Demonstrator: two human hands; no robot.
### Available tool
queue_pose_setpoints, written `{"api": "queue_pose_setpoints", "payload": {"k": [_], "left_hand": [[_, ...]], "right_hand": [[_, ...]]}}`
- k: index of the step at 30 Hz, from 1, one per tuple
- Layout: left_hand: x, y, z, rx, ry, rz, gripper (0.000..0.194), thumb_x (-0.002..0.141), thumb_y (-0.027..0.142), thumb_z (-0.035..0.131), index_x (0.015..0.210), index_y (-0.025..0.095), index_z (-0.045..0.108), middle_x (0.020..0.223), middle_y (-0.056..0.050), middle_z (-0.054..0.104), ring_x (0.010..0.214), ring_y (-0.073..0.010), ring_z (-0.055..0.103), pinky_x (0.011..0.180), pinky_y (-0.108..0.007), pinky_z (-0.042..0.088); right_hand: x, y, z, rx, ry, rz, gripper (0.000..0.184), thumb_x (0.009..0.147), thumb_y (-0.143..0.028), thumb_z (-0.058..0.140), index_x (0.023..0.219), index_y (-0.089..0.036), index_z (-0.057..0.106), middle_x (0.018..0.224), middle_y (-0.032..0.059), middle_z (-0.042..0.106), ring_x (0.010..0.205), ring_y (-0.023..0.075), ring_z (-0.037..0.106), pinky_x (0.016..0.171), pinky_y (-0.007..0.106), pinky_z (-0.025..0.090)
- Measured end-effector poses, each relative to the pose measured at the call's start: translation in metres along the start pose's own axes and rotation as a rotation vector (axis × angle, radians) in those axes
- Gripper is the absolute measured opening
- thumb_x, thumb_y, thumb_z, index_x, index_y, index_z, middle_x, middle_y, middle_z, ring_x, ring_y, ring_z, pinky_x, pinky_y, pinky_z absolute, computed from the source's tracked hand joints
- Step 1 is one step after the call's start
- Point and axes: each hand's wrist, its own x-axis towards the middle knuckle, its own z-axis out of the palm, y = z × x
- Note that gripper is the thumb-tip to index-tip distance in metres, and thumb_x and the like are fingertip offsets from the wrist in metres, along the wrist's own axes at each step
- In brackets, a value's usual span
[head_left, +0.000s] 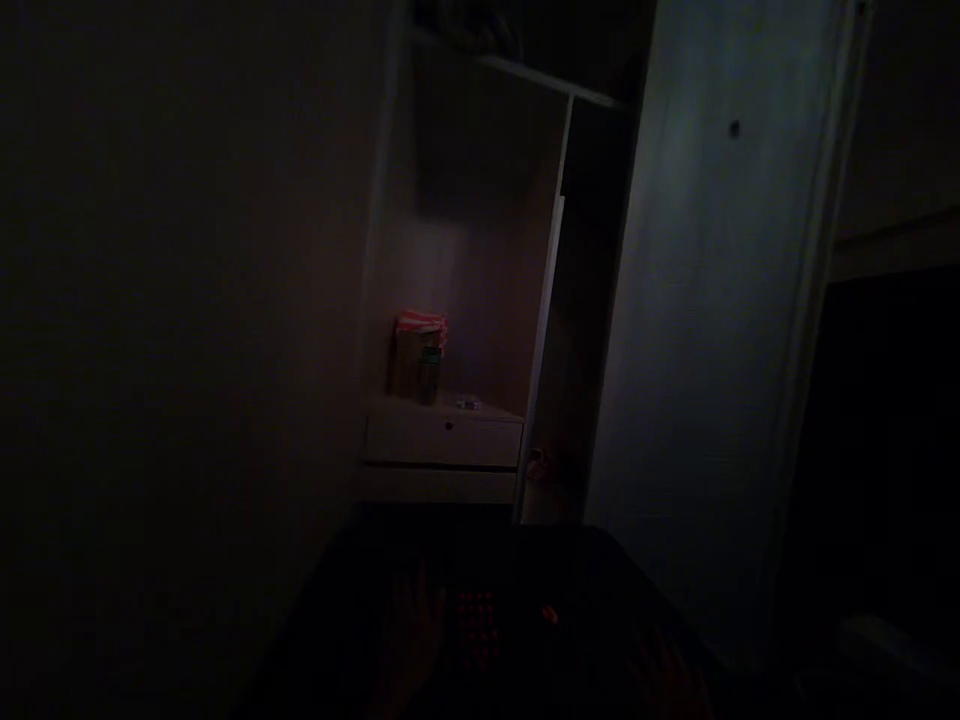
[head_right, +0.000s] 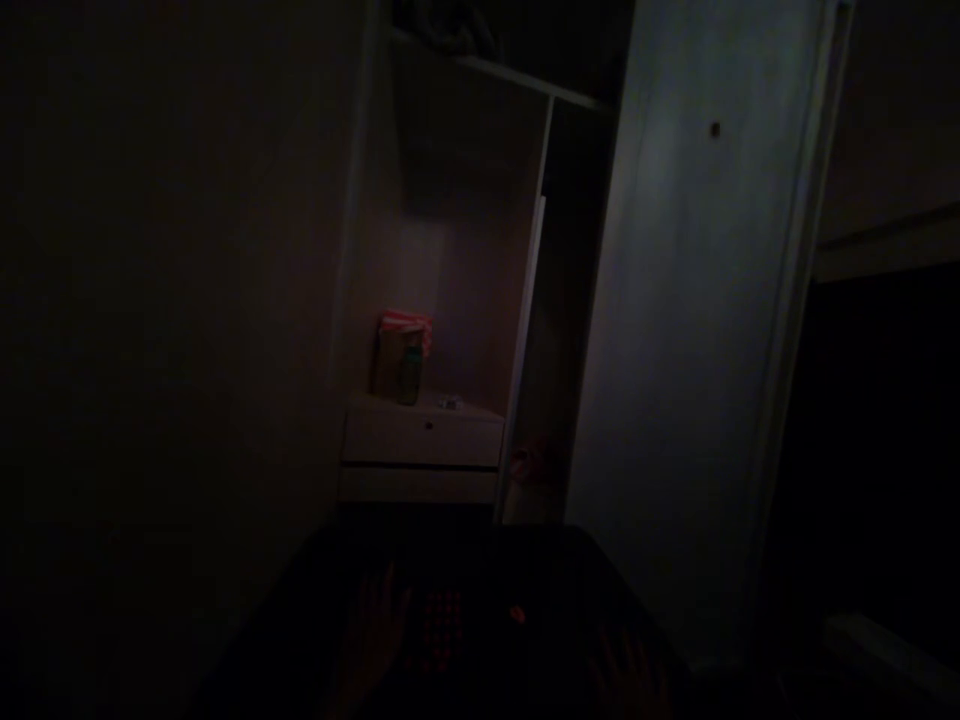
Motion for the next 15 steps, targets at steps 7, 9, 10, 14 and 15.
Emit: {"api": "queue_pose_setpoints", "payload": {"k": [7, 9, 10, 14, 15], "left_hand": [[-0.002, 0.006, -0.025, -0.105, -0.026, -0.002, 0.046, 0.095, 0.016, 0.038, 0.134, 0.016, 0.061, 0.156, -0.017, 0.044, 0.142, -0.0445, 0.039, 0.112, -0.067, 0.029], [-0.002, 0.005, -0.031, -0.363, 0.066, -0.197, 0.048, 0.097, 0.031, 0.039, 0.138, 0.008, 0.053, 0.150, -0.023, 0.049, 0.140, -0.0398, 0.043, 0.113, -0.057, 0.033], [0.000, 0.004, -0.032, -0.517, 0.099, -0.282, 0.054, 0.097, 0.037, 0.042, 0.141, 0.007, 0.047, 0.146, -0.024, 0.053, 0.137, -0.0369, 0.047, 0.112, -0.053, 0.036], [0.002, -0.009, -0.029, -0.834, 0.088, -0.507, 0.057, 0.098, 0.047, 0.035, 0.141, 0.010, 0.040, 0.115, -0.016, 0.072, 0.110, -0.0264, 0.066, 0.097, -0.042, 0.049], [0.001, -0.012, -0.029, -0.908, 0.116, -0.532, 0.055, 0.096, 0.050, 0.037, 0.136, 0.012, 0.044, 0.105, -0.013, 0.074, 0.107, -0.0259, 0.066, 0.098, -0.042, 0.048]], "right_hand": [[-0.013, -0.014, -0.036, -0.004, 0.009, 0.040, 0.046, 0.090, -0.037, 0.045, 0.129, -0.027, 0.068, 0.147, 0.0123, 0.056, 0.138, 0.0426, 0.044, 0.107, 0.071, 0.028], [-0.018, -0.020, -0.045, 0.018, 0.050, 0.074, 0.049, 0.093, -0.036, 0.040, 0.133, -0.022, 0.064, 0.146, 0.0145, 0.056, 0.139, 0.0382, 0.044, 0.109, 0.064, 0.028], [-0.019, -0.022, -0.047, 0.030, 0.075, 0.091, 0.050, 0.094, -0.036, 0.038, 0.135, -0.020, 0.061, 0.146, 0.0147, 0.056, 0.139, 0.0358, 0.043, 0.110, 0.061, 0.028], [-0.019, -0.026, -0.044, 0.081, 0.235, 0.158, 0.054, 0.099, -0.036, 0.026, 0.135, -0.013, 0.059, 0.141, 0.0165, 0.059, 0.134, 0.0314, 0.047, 0.109, 0.051, 0.032], [-0.020, -0.026, -0.042, 0.112, 0.274, 0.146, 0.054, 0.100, -0.037, 0.026, 0.133, -0.012, 0.060, 0.139, 0.0160, 0.061, 0.132, 0.0305, 0.050, 0.108, 0.049, 0.033]]}}
